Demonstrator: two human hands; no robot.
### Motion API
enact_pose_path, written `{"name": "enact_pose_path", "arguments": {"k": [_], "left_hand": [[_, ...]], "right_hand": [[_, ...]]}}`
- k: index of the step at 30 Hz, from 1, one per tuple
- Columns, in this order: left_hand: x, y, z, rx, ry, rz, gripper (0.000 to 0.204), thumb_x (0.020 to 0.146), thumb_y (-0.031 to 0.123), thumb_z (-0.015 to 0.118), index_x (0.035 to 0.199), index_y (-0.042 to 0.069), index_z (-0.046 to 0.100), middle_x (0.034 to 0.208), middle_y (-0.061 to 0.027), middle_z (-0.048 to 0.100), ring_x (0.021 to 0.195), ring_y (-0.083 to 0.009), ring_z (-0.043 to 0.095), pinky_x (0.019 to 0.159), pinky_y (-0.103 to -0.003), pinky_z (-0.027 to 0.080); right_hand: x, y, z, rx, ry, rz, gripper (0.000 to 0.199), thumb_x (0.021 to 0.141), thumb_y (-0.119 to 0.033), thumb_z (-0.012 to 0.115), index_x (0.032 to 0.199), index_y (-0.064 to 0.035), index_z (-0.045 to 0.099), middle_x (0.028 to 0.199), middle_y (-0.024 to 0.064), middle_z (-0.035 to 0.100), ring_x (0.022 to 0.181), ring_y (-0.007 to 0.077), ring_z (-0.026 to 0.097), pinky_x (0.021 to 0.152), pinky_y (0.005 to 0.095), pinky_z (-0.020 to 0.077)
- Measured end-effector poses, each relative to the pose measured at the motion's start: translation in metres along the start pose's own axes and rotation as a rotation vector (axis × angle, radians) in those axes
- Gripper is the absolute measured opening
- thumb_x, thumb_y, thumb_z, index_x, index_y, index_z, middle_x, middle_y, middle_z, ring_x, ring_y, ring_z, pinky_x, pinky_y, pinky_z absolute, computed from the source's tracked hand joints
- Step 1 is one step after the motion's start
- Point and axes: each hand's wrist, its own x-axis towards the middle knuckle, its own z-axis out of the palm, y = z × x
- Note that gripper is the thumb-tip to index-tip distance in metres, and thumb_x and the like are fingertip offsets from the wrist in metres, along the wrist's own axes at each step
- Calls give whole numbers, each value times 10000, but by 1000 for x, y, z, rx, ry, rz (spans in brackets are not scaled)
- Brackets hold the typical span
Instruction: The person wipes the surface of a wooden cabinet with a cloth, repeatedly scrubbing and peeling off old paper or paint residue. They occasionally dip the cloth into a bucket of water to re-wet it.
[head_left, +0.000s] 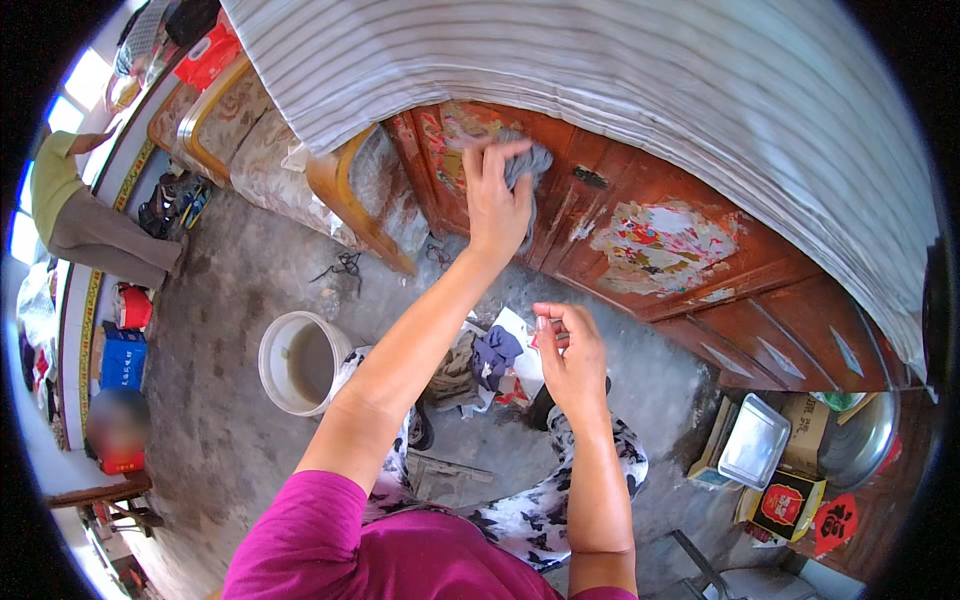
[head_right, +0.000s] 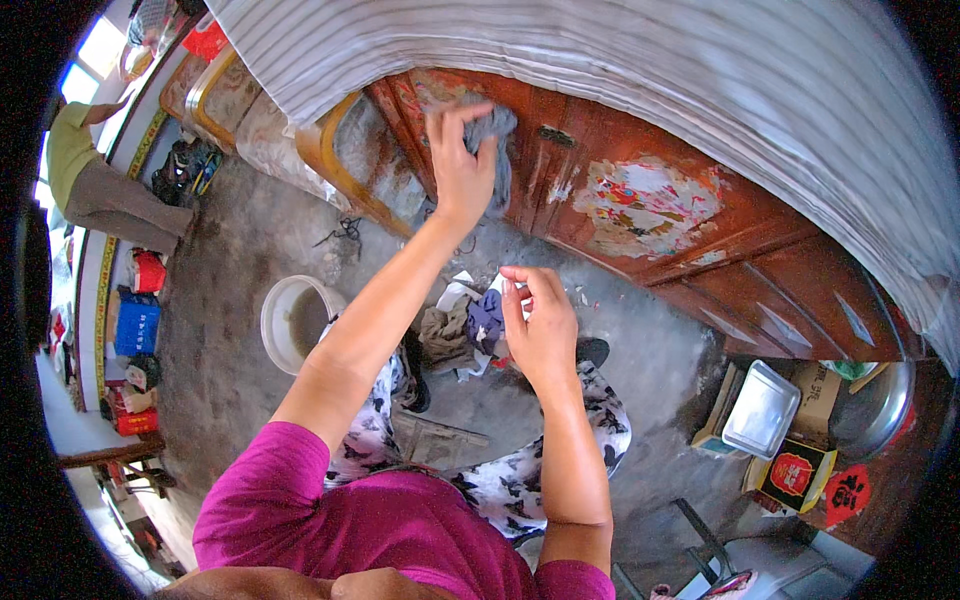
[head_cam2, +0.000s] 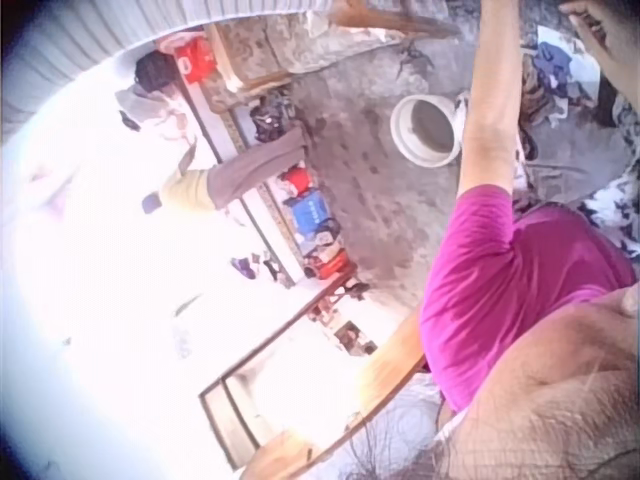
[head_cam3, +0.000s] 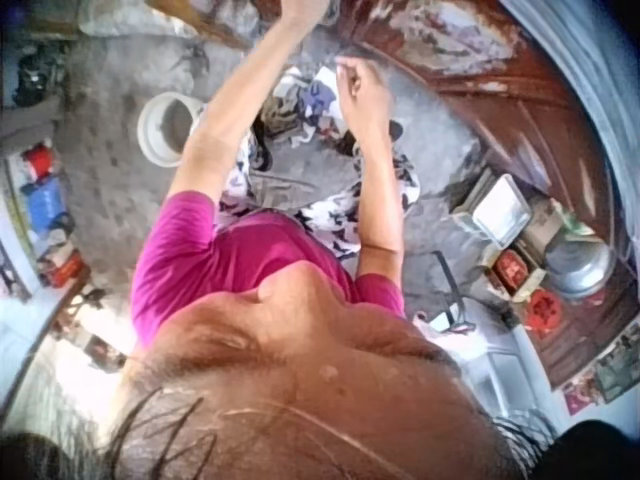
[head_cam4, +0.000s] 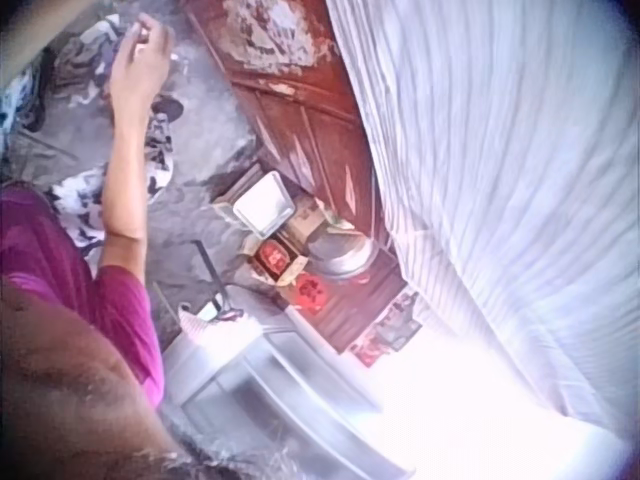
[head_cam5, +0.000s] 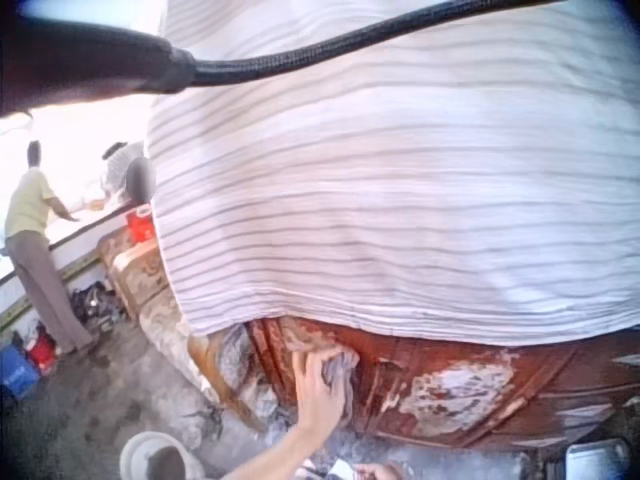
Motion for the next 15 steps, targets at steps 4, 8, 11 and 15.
{"name": "enact_pose_path", "arguments": {"k": [4,8,11,15], "left_hand": [[-9,-12,12,80,8,15,404,757,-48,715,1124,103,639,1115,-182,537,1113,-418,541,945,-481,474],[-73,-47,-2,154,-222,-317,362,763,-35,722,1091,100,650,1084,-173,559,1085,-407,561,910,-472,492],[-65,-38,3,139,-156,-338,341,770,-29,723,1078,99,655,1077,-167,573,1080,-404,565,908,-467,493],[1,27,11,30,80,-102,319,759,-35,707,1059,55,644,1060,-147,594,1074,-382,542,1000,-456,425]], "right_hand": [[-1,-3,-9,-11,22,-34,157,948,-65,652,1101,-52,685,1019,108,674,747,215,648,677,346,530],[0,-1,-7,25,32,-67,156,948,-66,652,1100,-52,686,1008,110,668,748,215,648,681,344,529],[1,-1,-11,28,27,-64,155,948,-67,652,1099,-50,686,999,112,662,755,217,648,683,344,529],[0,10,-22,80,35,-10,156,951,-69,650,1102,-51,686,990,116,657,769,228,652,683,345,530]]}}
